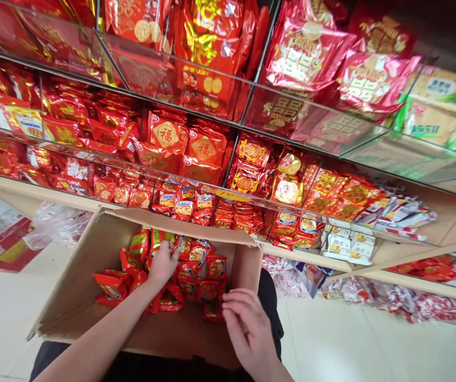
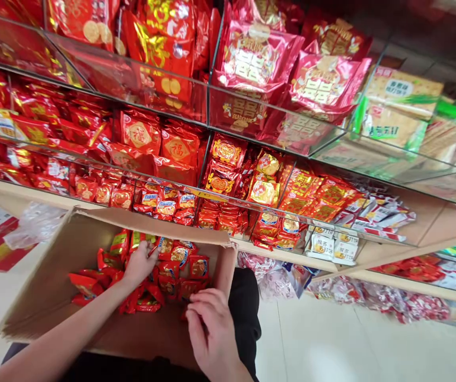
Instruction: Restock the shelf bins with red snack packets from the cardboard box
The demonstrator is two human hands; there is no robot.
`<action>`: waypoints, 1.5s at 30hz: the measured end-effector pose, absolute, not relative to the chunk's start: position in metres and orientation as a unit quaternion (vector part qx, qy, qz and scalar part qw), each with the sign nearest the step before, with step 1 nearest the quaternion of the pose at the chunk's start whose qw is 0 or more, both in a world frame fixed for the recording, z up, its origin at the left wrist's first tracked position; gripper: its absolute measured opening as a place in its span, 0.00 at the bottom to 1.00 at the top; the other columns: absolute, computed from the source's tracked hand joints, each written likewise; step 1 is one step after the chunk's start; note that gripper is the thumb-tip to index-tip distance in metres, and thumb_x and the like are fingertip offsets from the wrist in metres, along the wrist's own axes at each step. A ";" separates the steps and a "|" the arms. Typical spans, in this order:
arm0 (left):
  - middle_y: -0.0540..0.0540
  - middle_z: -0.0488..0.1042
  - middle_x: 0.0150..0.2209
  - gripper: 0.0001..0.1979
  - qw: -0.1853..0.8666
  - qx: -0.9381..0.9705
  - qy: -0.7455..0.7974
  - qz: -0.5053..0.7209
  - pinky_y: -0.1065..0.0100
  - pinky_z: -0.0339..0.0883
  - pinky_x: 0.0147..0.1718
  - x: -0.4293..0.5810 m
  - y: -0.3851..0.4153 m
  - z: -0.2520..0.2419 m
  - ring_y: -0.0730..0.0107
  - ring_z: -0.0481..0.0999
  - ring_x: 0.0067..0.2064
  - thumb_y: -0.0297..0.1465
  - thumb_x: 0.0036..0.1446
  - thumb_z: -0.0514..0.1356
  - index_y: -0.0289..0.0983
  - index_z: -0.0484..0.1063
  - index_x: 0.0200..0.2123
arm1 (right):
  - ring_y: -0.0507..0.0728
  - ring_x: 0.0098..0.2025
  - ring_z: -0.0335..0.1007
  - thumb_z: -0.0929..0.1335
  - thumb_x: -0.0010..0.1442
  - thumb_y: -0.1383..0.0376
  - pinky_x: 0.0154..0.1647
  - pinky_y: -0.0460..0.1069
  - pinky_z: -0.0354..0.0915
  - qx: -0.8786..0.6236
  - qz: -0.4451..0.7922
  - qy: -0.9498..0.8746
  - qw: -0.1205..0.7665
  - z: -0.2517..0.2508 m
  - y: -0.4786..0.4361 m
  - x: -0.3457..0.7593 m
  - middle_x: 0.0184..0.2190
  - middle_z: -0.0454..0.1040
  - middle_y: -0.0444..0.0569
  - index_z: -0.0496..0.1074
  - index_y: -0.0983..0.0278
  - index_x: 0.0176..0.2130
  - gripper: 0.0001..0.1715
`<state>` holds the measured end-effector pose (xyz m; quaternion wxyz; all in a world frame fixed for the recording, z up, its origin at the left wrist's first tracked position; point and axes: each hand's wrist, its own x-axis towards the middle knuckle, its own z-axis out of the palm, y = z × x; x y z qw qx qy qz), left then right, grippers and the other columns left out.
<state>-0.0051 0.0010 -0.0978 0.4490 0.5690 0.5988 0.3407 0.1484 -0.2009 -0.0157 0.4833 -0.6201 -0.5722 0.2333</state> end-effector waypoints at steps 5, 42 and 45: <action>0.56 0.65 0.21 0.19 0.576 0.454 0.574 0.363 0.69 0.64 0.22 -0.005 -0.056 -0.081 0.68 0.74 0.24 0.45 0.44 0.59 0.41 0.54 0.27 | 0.58 0.36 0.70 0.67 0.53 0.53 0.31 0.51 0.68 -0.599 0.573 -0.248 0.501 -0.042 -0.161 0.114 0.34 0.73 0.50 0.68 0.62 0.41 0.19; 0.52 0.66 0.26 0.16 0.513 0.486 0.580 0.405 0.70 0.62 0.31 -0.016 -0.100 -0.062 0.69 0.66 0.31 0.47 0.51 0.53 0.40 0.65 0.27 | 0.56 0.31 0.67 0.54 0.60 0.48 0.33 0.48 0.62 -0.690 0.339 -0.312 0.558 -0.059 -0.145 0.100 0.27 0.72 0.50 0.67 0.64 0.29 0.28; 0.52 0.67 0.27 0.17 0.534 0.459 0.580 0.410 0.70 0.63 0.30 -0.010 -0.103 -0.064 0.70 0.66 0.30 0.48 0.52 0.52 0.40 0.65 0.29 | 0.56 0.31 0.68 0.54 0.60 0.47 0.32 0.48 0.63 -0.675 0.370 -0.272 0.578 -0.061 -0.144 0.101 0.28 0.72 0.51 0.67 0.65 0.30 0.29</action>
